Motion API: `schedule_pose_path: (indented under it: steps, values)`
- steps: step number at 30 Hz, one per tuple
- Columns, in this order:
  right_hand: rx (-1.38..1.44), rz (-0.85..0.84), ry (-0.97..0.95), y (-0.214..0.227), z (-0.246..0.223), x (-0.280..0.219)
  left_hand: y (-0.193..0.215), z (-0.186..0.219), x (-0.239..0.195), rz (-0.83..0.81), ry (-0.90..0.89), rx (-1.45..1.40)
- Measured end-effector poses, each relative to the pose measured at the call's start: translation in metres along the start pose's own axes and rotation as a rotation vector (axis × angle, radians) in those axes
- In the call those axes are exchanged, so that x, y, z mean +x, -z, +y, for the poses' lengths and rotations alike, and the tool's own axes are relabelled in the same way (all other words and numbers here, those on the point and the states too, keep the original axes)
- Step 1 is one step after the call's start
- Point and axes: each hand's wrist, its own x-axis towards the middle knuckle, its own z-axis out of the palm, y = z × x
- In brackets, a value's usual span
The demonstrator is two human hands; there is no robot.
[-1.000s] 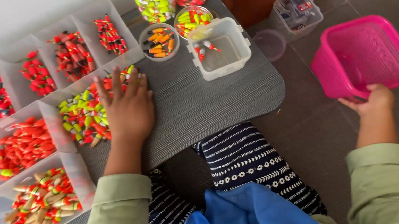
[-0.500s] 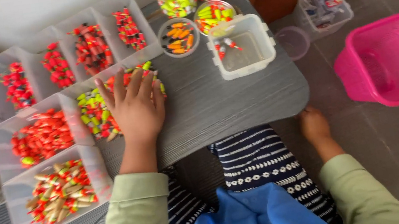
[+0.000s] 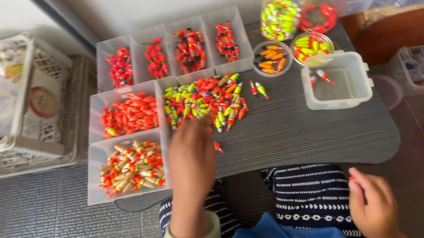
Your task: The person sits on the floor and assembles small fishing lures by hand, picking up components from a table and placing them into clear plastic containers. They also pour additional lures from a pink basket onto the table to continue the assembly process.
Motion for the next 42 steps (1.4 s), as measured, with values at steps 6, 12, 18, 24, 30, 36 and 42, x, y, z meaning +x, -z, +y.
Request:
schedule_pose_path:
  steps: [6,12,18,24,30,36,42]
  values:
    - [0.259,-0.290,0.194,-0.051,-0.105,0.139,-0.009,-0.041,-0.043,-0.307,0.010,0.280]
    - [0.308,-0.285,0.468,-0.148,-0.150,0.214,-0.037,-0.064,-0.043,-0.171,0.205,0.202]
    - [0.412,-0.326,0.596,-0.202,-0.132,0.225,-0.036,-0.049,-0.004,-0.126,0.452,-0.204]
    - [0.563,-0.484,0.679,-0.161,-0.157,0.234,-0.022,-0.054,-0.011,-0.173,0.412,-0.477]
    - [0.622,-0.568,0.619,-0.159,-0.157,0.232,-0.033,-0.062,-0.015,-0.189,0.348,-0.389]
    - [0.668,-0.677,0.504,-0.158,-0.155,0.229,-0.038,-0.063,-0.020,-0.014,0.256,-0.424]
    - [0.625,-0.546,0.610,-0.158,-0.153,0.225,-0.032,-0.059,-0.019,-0.104,0.283,-0.446]
